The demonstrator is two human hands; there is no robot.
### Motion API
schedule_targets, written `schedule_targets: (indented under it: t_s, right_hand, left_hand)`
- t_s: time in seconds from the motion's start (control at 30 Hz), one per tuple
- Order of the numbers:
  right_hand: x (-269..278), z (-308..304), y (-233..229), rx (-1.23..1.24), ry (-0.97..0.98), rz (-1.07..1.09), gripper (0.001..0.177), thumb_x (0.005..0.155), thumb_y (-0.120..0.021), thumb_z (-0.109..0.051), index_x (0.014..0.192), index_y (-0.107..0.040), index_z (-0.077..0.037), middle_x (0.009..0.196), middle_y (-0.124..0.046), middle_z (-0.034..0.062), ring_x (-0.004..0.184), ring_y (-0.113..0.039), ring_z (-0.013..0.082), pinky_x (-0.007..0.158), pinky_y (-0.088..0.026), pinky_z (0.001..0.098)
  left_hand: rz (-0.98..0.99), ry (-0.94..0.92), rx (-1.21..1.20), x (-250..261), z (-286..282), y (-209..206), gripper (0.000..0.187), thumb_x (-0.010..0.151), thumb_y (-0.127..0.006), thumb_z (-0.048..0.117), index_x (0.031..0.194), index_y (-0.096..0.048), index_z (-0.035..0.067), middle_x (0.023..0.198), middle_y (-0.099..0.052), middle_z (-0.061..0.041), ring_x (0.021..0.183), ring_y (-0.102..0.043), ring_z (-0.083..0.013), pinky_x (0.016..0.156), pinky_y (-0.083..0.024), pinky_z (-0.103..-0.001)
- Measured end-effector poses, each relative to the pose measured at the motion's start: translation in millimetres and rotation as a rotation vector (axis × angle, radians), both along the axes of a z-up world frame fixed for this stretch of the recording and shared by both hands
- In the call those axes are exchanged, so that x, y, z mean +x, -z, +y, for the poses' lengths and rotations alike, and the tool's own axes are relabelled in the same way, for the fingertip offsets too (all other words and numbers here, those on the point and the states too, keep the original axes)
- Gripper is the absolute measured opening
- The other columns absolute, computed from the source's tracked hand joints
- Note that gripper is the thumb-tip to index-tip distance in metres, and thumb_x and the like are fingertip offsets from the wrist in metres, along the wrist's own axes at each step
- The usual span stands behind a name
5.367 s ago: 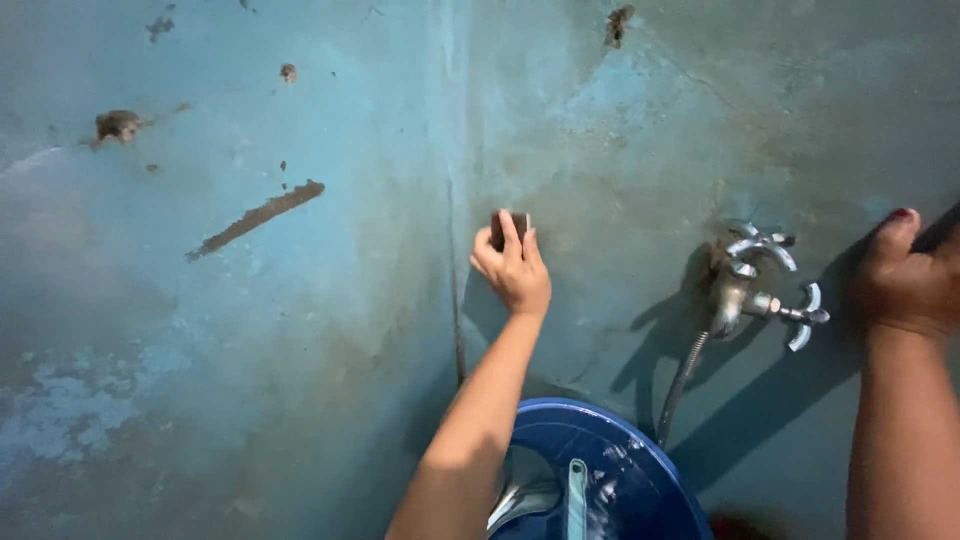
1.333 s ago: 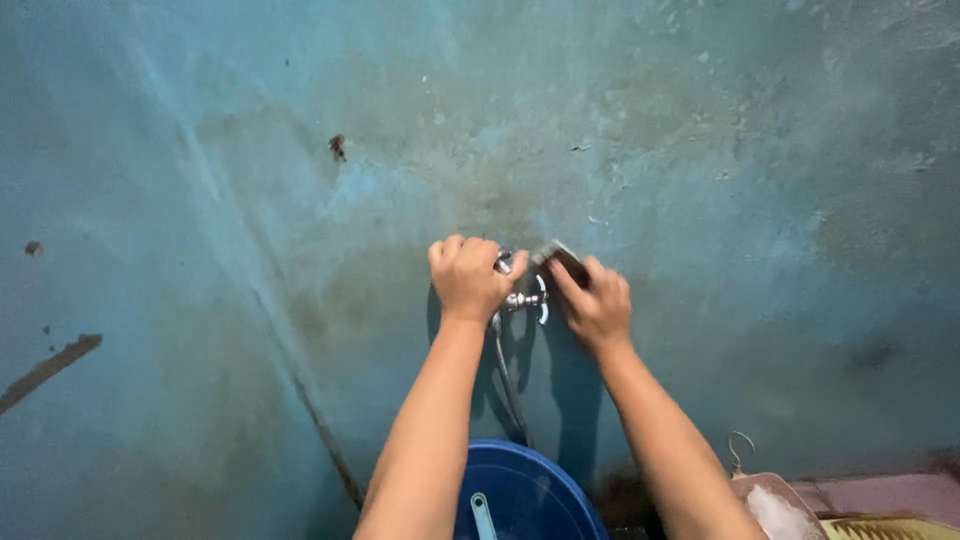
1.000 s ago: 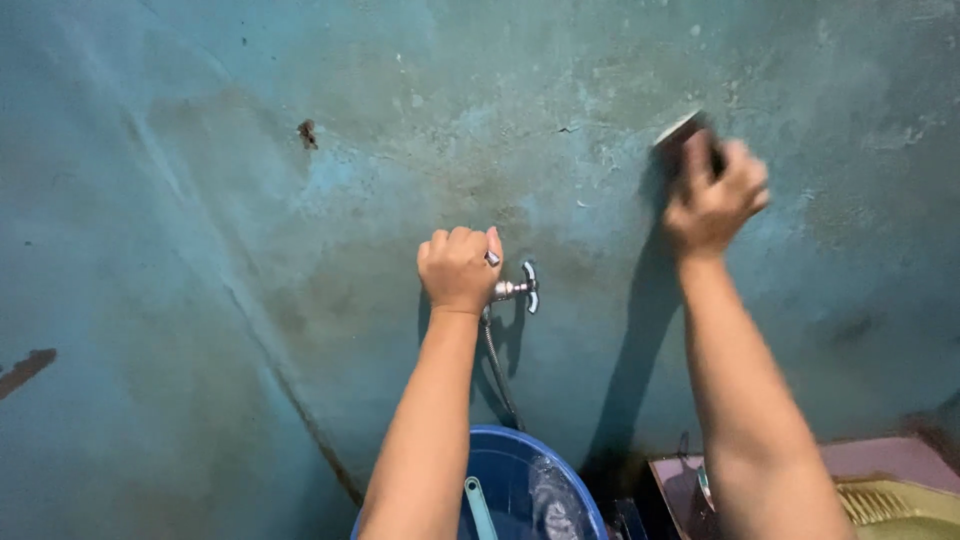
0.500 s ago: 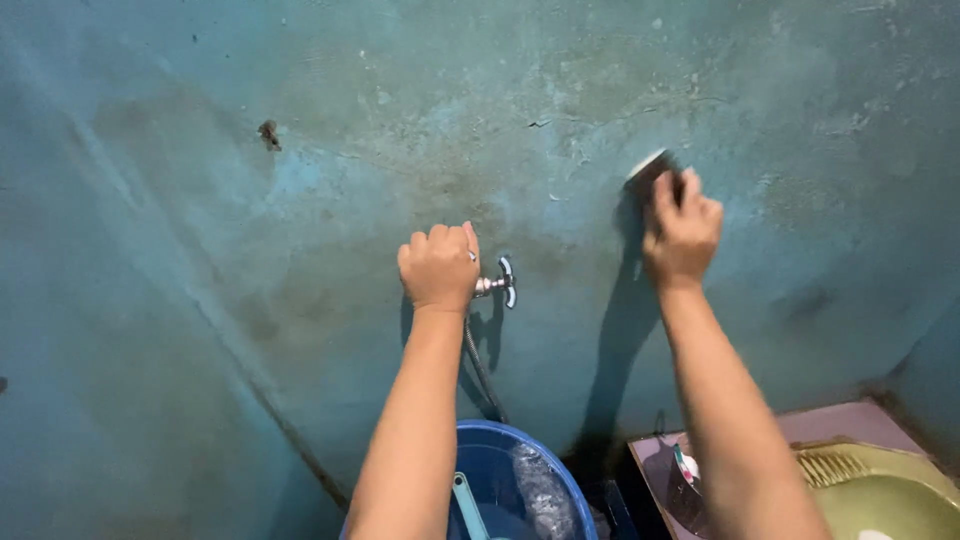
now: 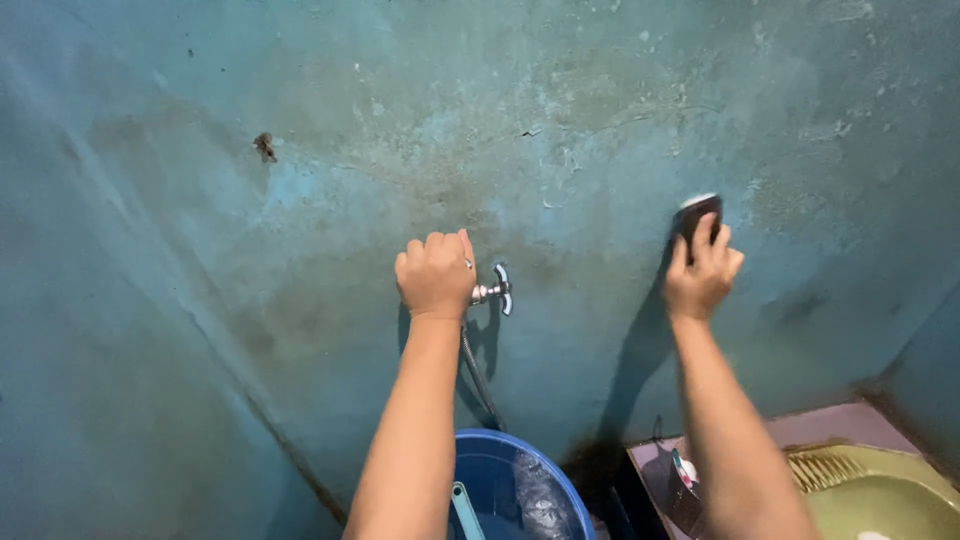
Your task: The person scrubs a light blue wall with a small dark sponge, repeatedly dipping it into a blue bucket of water. They clean around a wall-mounted faucet and a small shelf with a yellow basin, then rinse the sponge under the faucet.
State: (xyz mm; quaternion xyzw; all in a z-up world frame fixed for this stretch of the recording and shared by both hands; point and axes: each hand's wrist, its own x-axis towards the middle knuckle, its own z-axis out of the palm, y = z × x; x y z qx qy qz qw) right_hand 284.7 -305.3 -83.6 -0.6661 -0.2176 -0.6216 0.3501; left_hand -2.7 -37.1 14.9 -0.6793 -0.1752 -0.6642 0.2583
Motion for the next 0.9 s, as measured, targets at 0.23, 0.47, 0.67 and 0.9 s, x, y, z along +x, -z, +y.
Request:
schedule_targets:
  t_s: [0.23,0.47,0.67,0.9]
  right_hand:
    - [-118.3,102.6,6.1,-0.148,-0.059,-0.290,0.036,0.099,-0.057,-0.007,0.127,-0.073,-0.023,0.122,-0.068,0.0201,0.087,-0.066,0.0345,0.079,-0.047,0.0444]
    - [0.3,11.5,76.2,-0.148,-0.079,-0.206,0.038,0.093,-0.078,-0.013,0.130,-0.071,-0.015,0.120,-0.068,0.0216,0.089,-0.064,0.0369,0.076,-0.049,0.0441]
    - [-17.7,70.8,65.8,0.297,-0.117,0.244,0.056,0.105,-0.062,-0.009,0.159,-0.047,-0.013,0.144,-0.055,0.0219,0.127,-0.053,0.0398,0.101,-0.030,0.0515]
    - [-103.2,55.6,94.3,-0.294,-0.226,-0.267,0.023,0.094,-0.073,-0.017,0.112,-0.078,-0.031,0.121,-0.073,0.0104,0.104,-0.070,0.0267,0.091,-0.054,0.0399]
  left_hand:
    - [-0.023,-0.027,0.030,3.8,4.3,3.9,0.034,0.085,-0.070,0.028,0.057,-0.054,0.018,0.054,-0.043,-0.003,0.050,-0.050,-0.0242,0.049,-0.042,-0.037]
    - [-0.012,-0.026,0.032,3.0,3.9,4.6,0.033,0.085,-0.071,0.027,0.058,-0.055,0.017,0.054,-0.044,-0.002,0.050,-0.050,-0.0245,0.048,-0.042,-0.037]
    - [0.014,-0.022,-0.012,1.3,2.6,3.8,0.034,0.088,-0.070,0.027,0.058,-0.057,0.016,0.053,-0.045,-0.001,0.049,-0.052,-0.0240,0.048,-0.043,-0.036]
    - [0.041,-0.066,-0.009,-3.3,-2.3,0.6,0.036,0.089,-0.071,0.028,0.058,-0.056,0.017,0.053,-0.046,-0.002,0.050,-0.053,-0.0241,0.049,-0.043,-0.036]
